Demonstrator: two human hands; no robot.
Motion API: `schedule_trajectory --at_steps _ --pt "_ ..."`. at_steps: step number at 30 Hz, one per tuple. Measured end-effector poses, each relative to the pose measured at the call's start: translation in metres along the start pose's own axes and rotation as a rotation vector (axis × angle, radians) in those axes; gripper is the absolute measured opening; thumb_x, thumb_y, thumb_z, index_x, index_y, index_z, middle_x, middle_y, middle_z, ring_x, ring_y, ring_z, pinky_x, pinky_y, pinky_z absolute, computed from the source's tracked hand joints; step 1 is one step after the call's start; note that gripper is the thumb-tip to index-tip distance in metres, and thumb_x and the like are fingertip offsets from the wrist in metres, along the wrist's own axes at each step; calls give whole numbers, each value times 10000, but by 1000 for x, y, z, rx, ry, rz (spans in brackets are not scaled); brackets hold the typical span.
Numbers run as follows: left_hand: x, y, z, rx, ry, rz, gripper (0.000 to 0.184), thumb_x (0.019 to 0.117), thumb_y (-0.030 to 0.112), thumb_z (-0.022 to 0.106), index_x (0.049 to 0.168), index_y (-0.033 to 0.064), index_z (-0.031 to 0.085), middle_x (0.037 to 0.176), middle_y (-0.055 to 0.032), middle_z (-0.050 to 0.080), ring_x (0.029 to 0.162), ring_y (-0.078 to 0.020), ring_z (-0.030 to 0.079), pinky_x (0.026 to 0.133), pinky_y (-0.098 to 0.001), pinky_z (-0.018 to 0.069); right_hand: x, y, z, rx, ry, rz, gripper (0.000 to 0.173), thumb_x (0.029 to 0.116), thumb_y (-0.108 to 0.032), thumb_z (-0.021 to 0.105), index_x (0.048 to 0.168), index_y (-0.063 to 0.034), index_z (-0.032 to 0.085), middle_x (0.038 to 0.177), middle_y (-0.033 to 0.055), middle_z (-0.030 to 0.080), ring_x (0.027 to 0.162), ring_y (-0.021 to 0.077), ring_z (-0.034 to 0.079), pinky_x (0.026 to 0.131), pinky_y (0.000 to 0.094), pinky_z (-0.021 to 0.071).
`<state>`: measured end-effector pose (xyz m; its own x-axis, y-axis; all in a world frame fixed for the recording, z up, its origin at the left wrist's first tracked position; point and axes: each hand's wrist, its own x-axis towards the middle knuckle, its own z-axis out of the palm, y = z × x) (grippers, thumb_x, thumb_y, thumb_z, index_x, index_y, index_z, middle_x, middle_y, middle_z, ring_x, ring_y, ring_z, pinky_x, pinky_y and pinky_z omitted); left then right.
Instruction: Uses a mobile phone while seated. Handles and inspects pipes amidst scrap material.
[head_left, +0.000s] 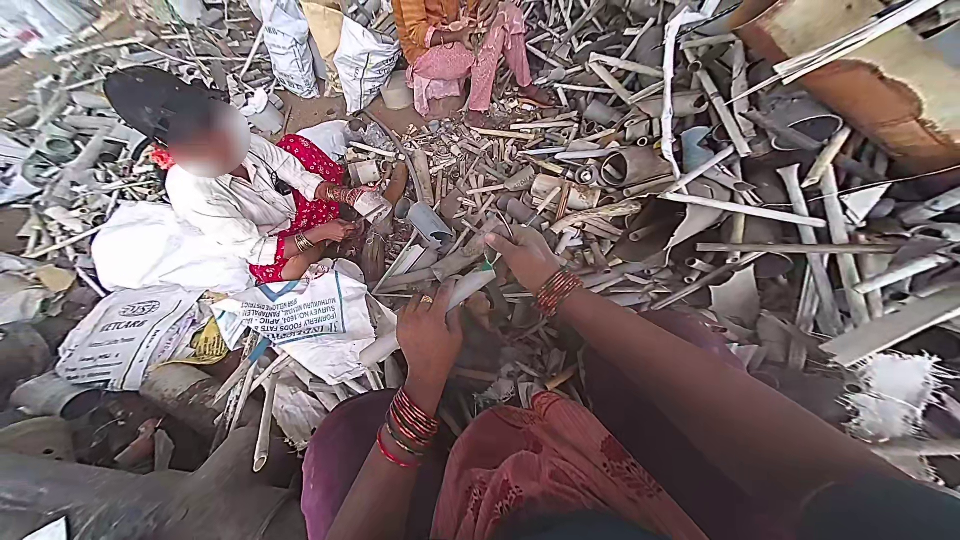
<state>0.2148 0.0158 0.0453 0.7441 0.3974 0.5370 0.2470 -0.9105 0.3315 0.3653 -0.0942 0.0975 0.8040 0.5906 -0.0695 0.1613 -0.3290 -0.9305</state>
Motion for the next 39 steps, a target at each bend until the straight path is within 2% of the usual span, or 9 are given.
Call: schedule_trajectory --at_steps 6,9,13,15,18,22,27,34,39 --pt "0 6 3 -74 -22 28 346 852 92 647 1166 -9 752 1057 -209 756 942 -441 731 816 -604 548 12 -5 -3 -48 -10 131 299 1103 -212 491 1031 24 660 812 57 579 755 121 528 765 315 438" --pt "-13 12 3 -143 37 180 271 736 78 595 916 40 794 936 -140 768 857 -354 726 821 -548 515 39 12 -23 38 222 265 413 1134 -256 399 1226 90 603 1028 221 625 919 274 590 891 442 471" --pt "-27 27 -2 -247 -122 172 269 717 56 661 956 11 778 980 -153 762 923 -362 727 863 -552 526 60 22 -64 191 416 238 408 1134 -322 387 1191 31 585 887 101 563 735 162 508 728 363 459" --pt "-28 27 0 -269 -186 126 305 751 53 671 1031 -34 753 1010 -199 751 951 -401 726 888 -578 531 51 22 -65 175 377 166 296 1101 -286 498 1144 -26 630 849 46 574 682 102 491 667 311 440" --pt "-20 22 -3 -270 -194 85 326 782 47 664 1081 -64 730 1012 -234 738 949 -436 718 878 -604 530 47 22 -60 120 258 96 203 1052 -125 590 1203 -6 656 1082 146 672 932 180 608 862 383 486" --pt "-17 20 -8 -265 -150 43 316 801 63 671 1083 -70 725 981 -230 736 917 -430 718 856 -589 543 49 23 -57 15 87 45 199 1041 -25 549 1209 31 640 1170 160 676 1082 175 627 974 359 480" --pt "-15 19 -12 -341 -256 -146 382 876 95 692 1201 -106 672 1033 -286 710 976 -476 690 903 -617 519 49 24 -59 -61 -143 33 194 1063 -111 544 1189 8 632 1010 61 687 899 71 605 868 285 473" --pt "-9 8 -13 -553 -264 -350 418 913 169 662 1209 -124 624 991 -235 693 920 -314 677 863 -501 527 49 24 -48 -186 -167 43 390 948 -250 760 1141 51 602 1011 175 600 915 240 551 878 443 461" --pt "-10 3 -8 -757 -290 -543 373 928 135 655 1216 -92 586 953 -101 659 805 -74 622 772 -260 523 40 25 -38 -225 -165 -41 241 1026 -174 652 1116 39 719 1088 227 726 997 354 685 947 543 502"
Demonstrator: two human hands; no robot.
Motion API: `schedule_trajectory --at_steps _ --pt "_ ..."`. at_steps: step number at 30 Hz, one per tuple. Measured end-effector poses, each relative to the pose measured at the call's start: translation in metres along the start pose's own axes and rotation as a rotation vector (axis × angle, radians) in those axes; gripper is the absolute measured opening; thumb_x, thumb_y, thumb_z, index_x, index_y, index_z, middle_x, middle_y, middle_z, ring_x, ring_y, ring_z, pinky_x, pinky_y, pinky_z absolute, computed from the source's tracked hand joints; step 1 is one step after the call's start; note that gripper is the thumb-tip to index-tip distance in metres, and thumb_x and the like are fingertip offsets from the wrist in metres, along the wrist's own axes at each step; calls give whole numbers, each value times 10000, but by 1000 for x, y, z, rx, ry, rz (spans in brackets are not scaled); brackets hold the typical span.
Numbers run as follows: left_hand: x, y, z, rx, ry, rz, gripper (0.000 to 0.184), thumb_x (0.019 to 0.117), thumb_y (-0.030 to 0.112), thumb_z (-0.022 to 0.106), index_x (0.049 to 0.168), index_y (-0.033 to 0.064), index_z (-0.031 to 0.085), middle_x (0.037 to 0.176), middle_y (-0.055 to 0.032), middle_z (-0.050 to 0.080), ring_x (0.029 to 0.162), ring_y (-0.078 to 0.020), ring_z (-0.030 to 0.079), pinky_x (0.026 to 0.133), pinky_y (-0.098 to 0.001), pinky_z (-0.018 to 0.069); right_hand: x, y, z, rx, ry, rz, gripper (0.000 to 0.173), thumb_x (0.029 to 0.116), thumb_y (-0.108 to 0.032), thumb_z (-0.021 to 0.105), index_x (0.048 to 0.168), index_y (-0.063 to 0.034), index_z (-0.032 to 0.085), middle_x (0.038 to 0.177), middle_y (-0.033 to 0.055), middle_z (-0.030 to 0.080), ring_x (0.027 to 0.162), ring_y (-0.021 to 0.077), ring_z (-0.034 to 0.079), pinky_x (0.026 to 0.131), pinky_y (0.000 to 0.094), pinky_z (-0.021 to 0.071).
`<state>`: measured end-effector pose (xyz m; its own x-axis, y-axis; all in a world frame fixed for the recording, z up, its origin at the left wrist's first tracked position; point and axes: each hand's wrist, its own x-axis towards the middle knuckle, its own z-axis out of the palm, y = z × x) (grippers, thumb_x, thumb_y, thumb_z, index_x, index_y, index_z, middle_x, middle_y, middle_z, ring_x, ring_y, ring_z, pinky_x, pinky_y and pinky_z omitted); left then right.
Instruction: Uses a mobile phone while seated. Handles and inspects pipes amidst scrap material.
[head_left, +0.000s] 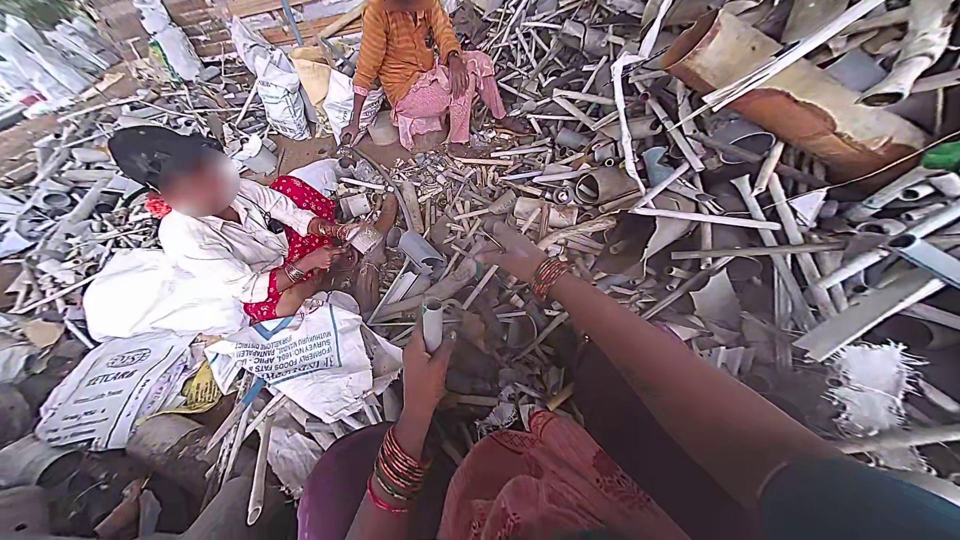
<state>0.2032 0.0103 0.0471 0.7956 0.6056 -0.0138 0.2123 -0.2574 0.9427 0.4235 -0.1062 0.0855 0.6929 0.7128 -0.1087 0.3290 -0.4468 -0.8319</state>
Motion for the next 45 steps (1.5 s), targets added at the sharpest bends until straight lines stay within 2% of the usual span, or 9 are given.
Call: schedule_trajectory --at_steps 5,8,14,18,25,29,33,37,45 --pt "1 -1 2 -142 -61 -88 382 971 97 608 1283 -102 514 1013 -112 633 855 -73 628 805 -246 531 -8 -22 0 69 -79 19 211 995 -169 691 1097 14 712 1051 158 697 966 232 636 908 446 489" --pt "1 -1 5 -194 -84 -105 358 973 70 594 1269 -110 505 998 -101 624 838 -57 627 790 -225 535 -18 -32 9 15 -84 -46 208 1016 -135 658 1134 23 721 1102 192 715 1013 289 664 943 480 496" --pt "1 1 5 -199 -98 -125 341 963 53 595 1260 -97 522 988 -78 619 841 -38 615 784 -205 521 -30 -43 18 80 -104 -156 152 1006 -18 612 1097 -4 734 1086 129 736 977 205 677 893 405 525" --pt "0 2 7 -297 -136 -144 267 973 47 564 1202 -79 509 827 -10 578 675 -23 585 665 -179 516 -40 -48 25 137 -159 -212 134 998 -93 665 1067 -23 755 993 84 741 871 129 658 814 342 521" --pt "1 -3 7 -9 -133 -130 415 987 145 605 1323 -81 513 964 -102 612 744 -85 586 704 -264 511 -36 -45 26 -14 -197 -210 200 1055 -110 571 1137 -2 718 1084 161 722 1008 255 674 937 449 509" --pt "2 -2 3 -2 -155 -126 410 989 148 600 1319 -80 515 957 -93 608 733 -74 578 698 -249 506 -42 -48 24 -1 -206 -231 225 1058 -13 500 1115 -9 718 1074 156 714 931 248 659 848 434 521" --pt "2 -1 3 14 -239 -176 440 994 137 607 1362 -78 495 1020 -134 625 807 -118 590 757 -289 506 -40 -43 19 12 -283 -257 204 1016 5 573 1143 -8 733 1234 143 708 1119 258 662 989 442 505" --pt "1 -5 8 -66 -327 -226 427 983 108 611 1348 -75 489 995 -102 602 766 -84 578 710 -249 507 -35 -39 12 -183 -320 -275 210 1006 -16 607 1172 3 735 1269 193 684 1128 333 657 1003 508 489" --pt "1 1 4 -227 -429 -281 330 986 68 583 1275 -65 493 870 -24 550 665 -44 544 635 -205 494 -31 -34 9 -183 -393 -243 200 987 -5 638 1149 -28 753 1197 155 717 1074 277 673 967 462 509"
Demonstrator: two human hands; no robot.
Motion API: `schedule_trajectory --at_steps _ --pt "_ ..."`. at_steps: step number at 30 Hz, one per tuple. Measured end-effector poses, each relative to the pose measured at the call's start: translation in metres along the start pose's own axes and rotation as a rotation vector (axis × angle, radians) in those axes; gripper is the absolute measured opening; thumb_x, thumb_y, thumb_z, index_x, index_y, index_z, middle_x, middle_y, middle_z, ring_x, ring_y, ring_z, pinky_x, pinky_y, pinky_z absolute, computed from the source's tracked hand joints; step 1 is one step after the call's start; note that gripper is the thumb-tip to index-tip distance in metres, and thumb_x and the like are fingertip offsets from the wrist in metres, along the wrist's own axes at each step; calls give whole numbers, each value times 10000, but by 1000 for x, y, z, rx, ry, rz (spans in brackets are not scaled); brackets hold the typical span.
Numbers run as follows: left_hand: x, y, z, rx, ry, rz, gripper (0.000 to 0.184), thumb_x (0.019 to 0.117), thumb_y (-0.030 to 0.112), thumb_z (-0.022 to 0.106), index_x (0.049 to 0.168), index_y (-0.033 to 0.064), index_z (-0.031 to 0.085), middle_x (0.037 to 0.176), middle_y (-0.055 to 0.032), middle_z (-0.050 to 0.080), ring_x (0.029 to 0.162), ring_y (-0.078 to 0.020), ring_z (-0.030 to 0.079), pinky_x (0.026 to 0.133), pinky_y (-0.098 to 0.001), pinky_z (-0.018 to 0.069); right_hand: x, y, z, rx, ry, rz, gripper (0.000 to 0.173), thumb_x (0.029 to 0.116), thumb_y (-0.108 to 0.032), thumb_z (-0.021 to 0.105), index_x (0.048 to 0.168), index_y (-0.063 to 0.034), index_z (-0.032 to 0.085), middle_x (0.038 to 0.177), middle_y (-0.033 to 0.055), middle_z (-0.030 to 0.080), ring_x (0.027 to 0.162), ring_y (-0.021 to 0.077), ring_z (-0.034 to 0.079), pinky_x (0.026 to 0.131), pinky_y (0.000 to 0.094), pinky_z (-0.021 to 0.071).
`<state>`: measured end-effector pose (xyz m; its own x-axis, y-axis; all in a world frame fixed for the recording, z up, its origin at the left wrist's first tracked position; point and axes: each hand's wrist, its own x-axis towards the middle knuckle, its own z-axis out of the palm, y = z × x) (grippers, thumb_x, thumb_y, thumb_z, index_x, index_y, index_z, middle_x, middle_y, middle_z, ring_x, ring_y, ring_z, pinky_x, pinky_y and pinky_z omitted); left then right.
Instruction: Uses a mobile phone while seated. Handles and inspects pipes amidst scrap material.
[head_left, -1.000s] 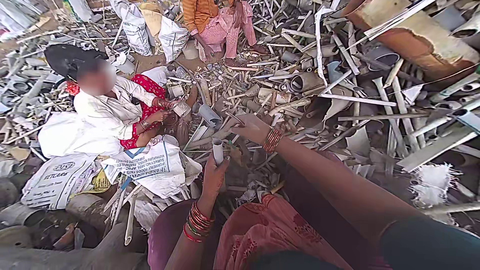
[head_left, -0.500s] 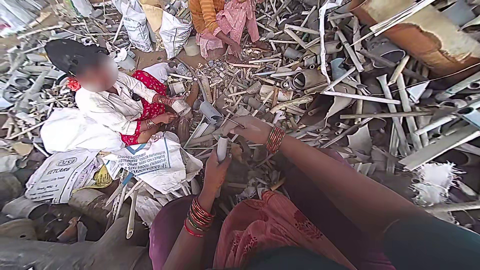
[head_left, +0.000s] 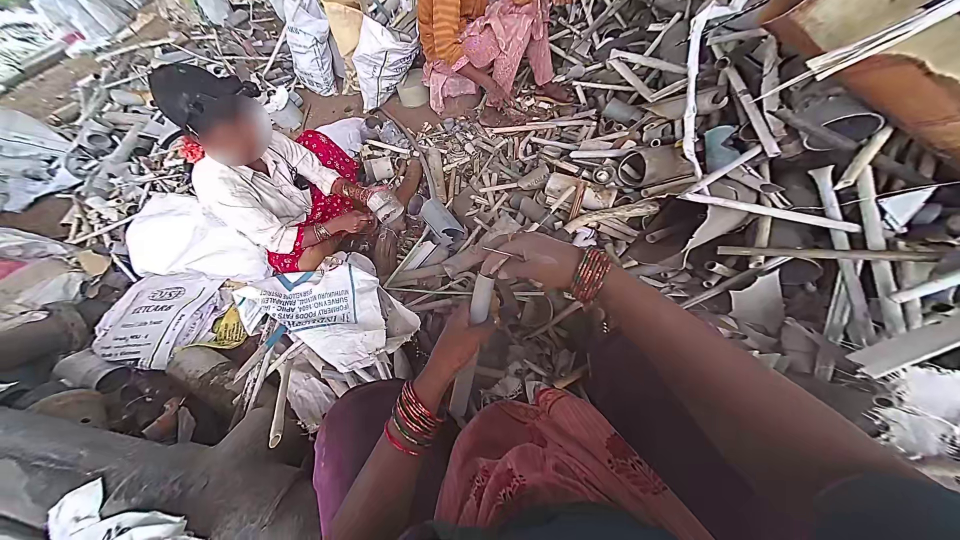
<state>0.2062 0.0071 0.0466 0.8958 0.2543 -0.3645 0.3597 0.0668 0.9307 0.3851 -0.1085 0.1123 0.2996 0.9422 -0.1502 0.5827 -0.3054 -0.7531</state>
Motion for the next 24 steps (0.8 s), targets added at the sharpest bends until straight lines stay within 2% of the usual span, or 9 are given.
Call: schedule_trajectory --at_steps 3,6,8,10,13,18,24 --pt "0 -2 -1 -11 -48 8 272 980 77 585 1216 -39 517 839 2 548 628 -25 530 603 -188 484 -1 1 0 -4 2 31 152 990 -33 656 1109 1 744 1040 161 728 954 266 671 900 461 515" --pt "-1 -1 -3 -13 -83 -7 257 976 73 581 1205 -24 517 842 6 546 621 -26 525 595 -188 482 -1 5 0 -13 -41 32 190 1003 -87 656 1137 27 726 1081 179 724 1015 273 675 942 452 508" --pt "-1 1 -3 -22 -89 -20 246 981 66 580 1203 -23 518 838 8 542 623 -29 525 599 -188 482 0 7 -3 -18 -79 17 233 1015 -107 644 1201 15 714 1187 185 710 1113 296 666 1007 469 488" --pt "-1 1 -5 -33 -101 -23 238 990 73 579 1201 -13 512 829 13 541 619 -30 521 596 -188 478 0 10 -3 -13 -87 -4 224 1025 -88 621 1211 -12 721 1304 165 673 1190 298 641 1052 471 472" --pt "-1 1 -6 -48 -117 -16 247 988 79 572 1208 -13 508 836 15 550 619 -26 524 593 -184 481 1 13 -7 -3 -125 -33 234 1023 -82 606 1211 -36 738 1390 142 632 1248 273 617 1071 455 462" --pt "-4 3 -5 -51 -118 -26 254 981 66 576 1214 -8 506 820 33 543 623 -14 529 599 -173 486 0 8 -10 -30 -166 -30 233 1008 -69 630 1218 -18 718 1365 150 632 1218 261 621 1061 444 460" --pt "-6 7 -2 -142 -117 -14 181 990 28 529 1168 0 513 788 43 540 597 -10 516 584 -165 479 0 12 -8 44 -77 -67 127 969 -33 656 1061 1 736 1273 156 662 1157 232 627 989 395 493"
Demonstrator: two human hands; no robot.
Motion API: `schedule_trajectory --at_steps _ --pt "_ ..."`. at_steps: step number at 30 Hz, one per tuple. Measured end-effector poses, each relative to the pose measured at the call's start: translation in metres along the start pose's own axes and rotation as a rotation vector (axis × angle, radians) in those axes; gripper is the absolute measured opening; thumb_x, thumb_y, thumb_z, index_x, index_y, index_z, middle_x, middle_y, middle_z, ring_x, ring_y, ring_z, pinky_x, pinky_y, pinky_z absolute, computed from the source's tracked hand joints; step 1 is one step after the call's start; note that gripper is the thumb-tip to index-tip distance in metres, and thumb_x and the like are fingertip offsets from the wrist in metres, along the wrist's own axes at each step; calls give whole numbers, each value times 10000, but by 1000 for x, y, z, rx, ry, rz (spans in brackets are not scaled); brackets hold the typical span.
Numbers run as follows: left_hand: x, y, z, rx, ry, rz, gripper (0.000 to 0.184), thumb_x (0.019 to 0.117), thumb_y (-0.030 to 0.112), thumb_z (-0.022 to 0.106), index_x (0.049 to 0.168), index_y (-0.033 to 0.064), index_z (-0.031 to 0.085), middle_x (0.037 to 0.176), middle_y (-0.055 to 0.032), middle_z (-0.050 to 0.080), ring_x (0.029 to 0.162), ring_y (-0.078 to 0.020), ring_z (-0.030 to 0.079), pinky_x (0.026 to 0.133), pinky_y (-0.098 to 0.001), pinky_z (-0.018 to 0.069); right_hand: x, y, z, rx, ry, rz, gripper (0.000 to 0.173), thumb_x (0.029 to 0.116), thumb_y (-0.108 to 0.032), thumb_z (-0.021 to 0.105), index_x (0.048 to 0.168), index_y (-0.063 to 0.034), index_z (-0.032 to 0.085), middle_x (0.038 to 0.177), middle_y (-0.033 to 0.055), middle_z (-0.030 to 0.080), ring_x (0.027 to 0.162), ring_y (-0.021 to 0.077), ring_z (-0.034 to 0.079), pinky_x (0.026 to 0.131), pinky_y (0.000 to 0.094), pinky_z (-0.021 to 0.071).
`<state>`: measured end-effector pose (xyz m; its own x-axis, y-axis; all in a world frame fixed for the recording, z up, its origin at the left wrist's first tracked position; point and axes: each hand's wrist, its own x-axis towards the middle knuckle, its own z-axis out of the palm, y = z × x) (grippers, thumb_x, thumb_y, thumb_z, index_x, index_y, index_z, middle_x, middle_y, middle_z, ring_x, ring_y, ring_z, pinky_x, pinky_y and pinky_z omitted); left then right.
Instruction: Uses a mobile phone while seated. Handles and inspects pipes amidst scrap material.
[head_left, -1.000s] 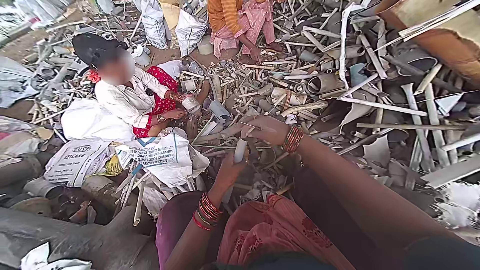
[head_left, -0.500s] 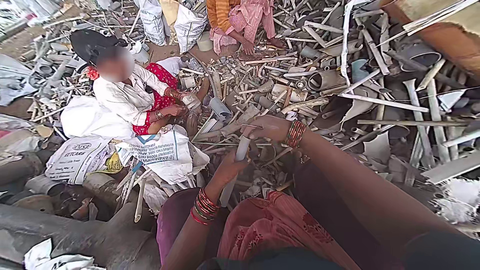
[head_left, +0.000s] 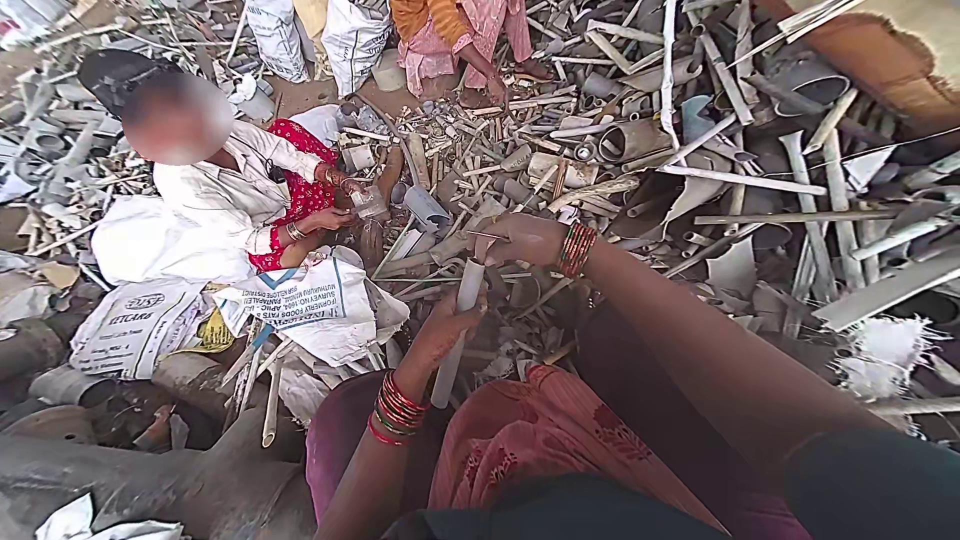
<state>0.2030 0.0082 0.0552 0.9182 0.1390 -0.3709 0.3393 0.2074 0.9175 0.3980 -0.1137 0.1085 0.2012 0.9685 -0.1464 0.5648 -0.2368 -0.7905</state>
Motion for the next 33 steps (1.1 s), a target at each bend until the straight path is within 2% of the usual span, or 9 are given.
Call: schedule_trajectory --at_steps 3,7,11,14,19,22,26,29,33 --pt "1 0 2 -150 29 30 100 1016 17 453 1095 28 513 740 45 539 576 -18 522 563 -160 478 2 0 4 -31 112 -4 104 969 -72 674 1039 -10 721 1152 136 678 996 199 645 898 383 514" --pt "2 1 6 -311 72 13 129 1054 25 366 1034 47 492 696 34 518 537 -29 503 536 -162 468 5 -4 12 -81 190 -39 110 976 -36 639 1028 34 706 1168 187 662 1088 286 631 974 446 487" --pt "3 -1 9 -403 127 -24 151 1081 53 335 1061 41 485 679 25 509 508 -35 497 507 -163 472 11 -3 18 -122 173 -23 120 994 -57 625 1021 32 701 1106 193 661 1036 312 640 928 489 497" --pt "5 -1 9 -498 183 -44 184 1095 76 312 1043 42 485 660 15 498 487 -49 498 486 -169 476 14 -4 23 -132 142 -21 131 1004 -72 622 1044 23 704 1128 189 662 1052 319 639 939 504 493" --pt "14 -1 -13 -636 428 -46 313 1119 181 306 908 64 505 595 7 488 442 -70 489 449 -184 468 12 -9 27 -122 114 -39 124 994 -50 624 1041 26 710 1179 193 660 1094 308 635 968 478 492" --pt "12 2 -20 -547 447 6 203 1108 115 326 996 59 486 637 4 495 472 -65 501 476 -181 479 14 -5 22 -143 104 41 172 1013 -104 623 1106 -3 726 1265 195 664 1164 331 632 1019 517 468" --pt "10 3 -9 -503 418 -21 107 1093 82 385 1056 44 479 668 -1 497 491 -64 508 488 -184 489 14 -2 18 -168 149 162 217 1041 -125 592 1146 -3 738 1213 202 691 1146 354 646 1025 537 465" --pt "11 4 -7 -467 421 -32 64 1083 68 423 1099 35 474 694 -3 500 502 -60 508 488 -178 483 14 0 17 -172 186 203 192 1015 -131 650 1117 7 737 1088 224 706 1051 372 661 954 559 479" --pt "9 5 -7 -452 399 -13 61 1079 66 431 1111 33 471 704 2 493 513 -55 502 502 -175 481 14 0 15 -166 189 239 197 1012 -160 666 1112 -10 747 1105 212 710 1061 365 662 965 563 477"
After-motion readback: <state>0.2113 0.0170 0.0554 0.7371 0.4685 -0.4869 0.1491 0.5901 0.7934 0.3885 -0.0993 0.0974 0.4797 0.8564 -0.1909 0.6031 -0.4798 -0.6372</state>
